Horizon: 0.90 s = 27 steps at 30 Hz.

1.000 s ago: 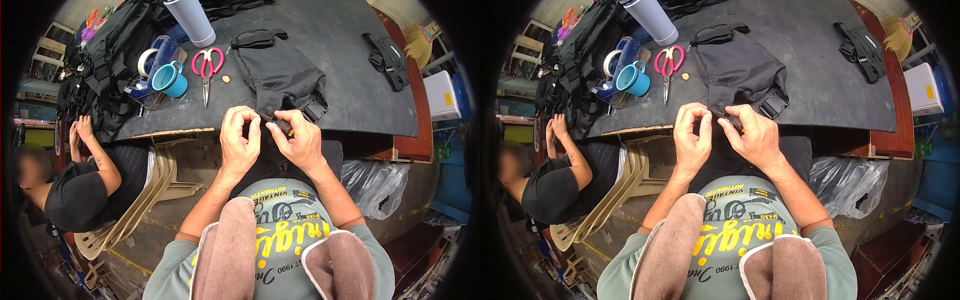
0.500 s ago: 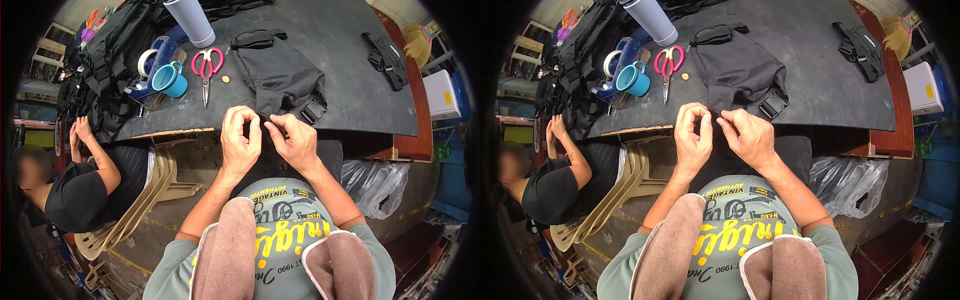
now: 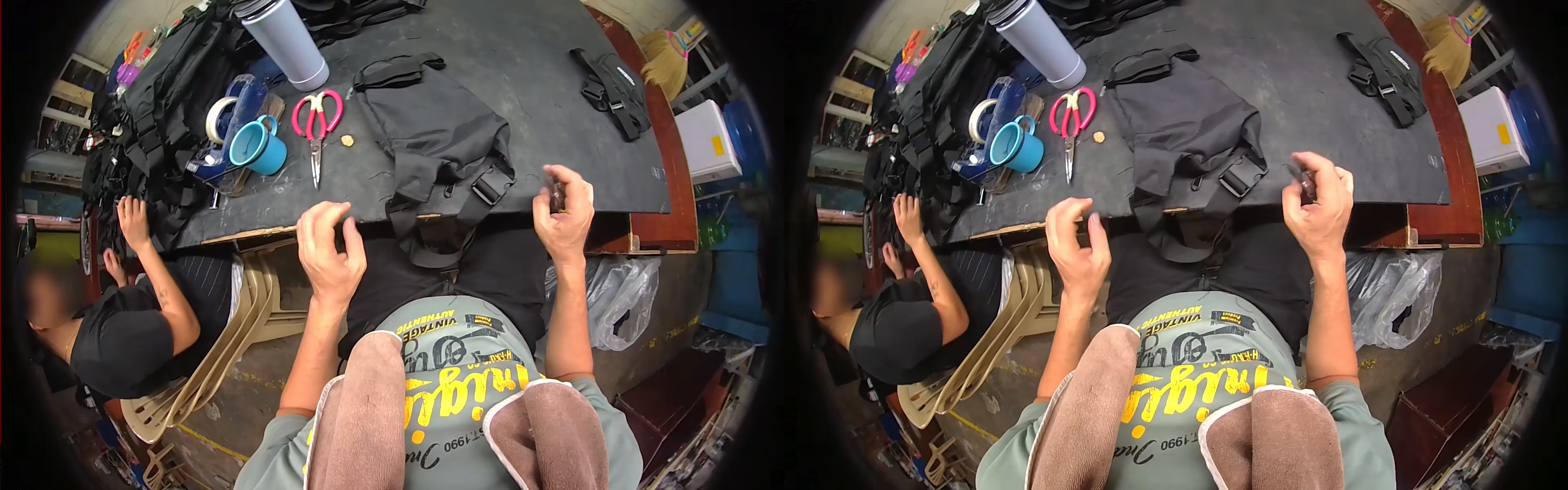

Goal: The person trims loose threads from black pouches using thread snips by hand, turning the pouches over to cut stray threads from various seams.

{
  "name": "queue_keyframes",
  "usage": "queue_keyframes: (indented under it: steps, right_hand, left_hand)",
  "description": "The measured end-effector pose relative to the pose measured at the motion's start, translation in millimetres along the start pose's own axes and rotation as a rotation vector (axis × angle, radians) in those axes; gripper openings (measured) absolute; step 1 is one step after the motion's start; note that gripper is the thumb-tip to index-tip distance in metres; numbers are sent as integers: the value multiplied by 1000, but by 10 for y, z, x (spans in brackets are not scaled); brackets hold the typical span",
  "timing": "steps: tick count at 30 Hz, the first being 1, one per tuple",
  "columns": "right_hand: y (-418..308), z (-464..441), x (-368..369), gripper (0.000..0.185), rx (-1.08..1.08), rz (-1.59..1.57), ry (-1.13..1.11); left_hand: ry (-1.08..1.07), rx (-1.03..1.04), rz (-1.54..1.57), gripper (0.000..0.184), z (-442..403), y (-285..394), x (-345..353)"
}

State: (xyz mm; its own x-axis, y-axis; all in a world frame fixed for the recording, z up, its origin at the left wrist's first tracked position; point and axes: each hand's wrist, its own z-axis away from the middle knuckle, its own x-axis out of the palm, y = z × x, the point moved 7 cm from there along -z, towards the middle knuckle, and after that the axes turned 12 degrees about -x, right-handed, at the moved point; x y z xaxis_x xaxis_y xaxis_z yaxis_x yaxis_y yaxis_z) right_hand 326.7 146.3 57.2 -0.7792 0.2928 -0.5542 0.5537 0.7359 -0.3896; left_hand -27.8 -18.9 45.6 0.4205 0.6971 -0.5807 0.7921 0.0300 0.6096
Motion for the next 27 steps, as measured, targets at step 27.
queue_keyframes:
  steps: [27]
  right_hand:
    - [-387, 83, 356, 53, -340, 37, -298]
  left_hand:
    - [-255, 283, 297, 41, -327, 694, 36]
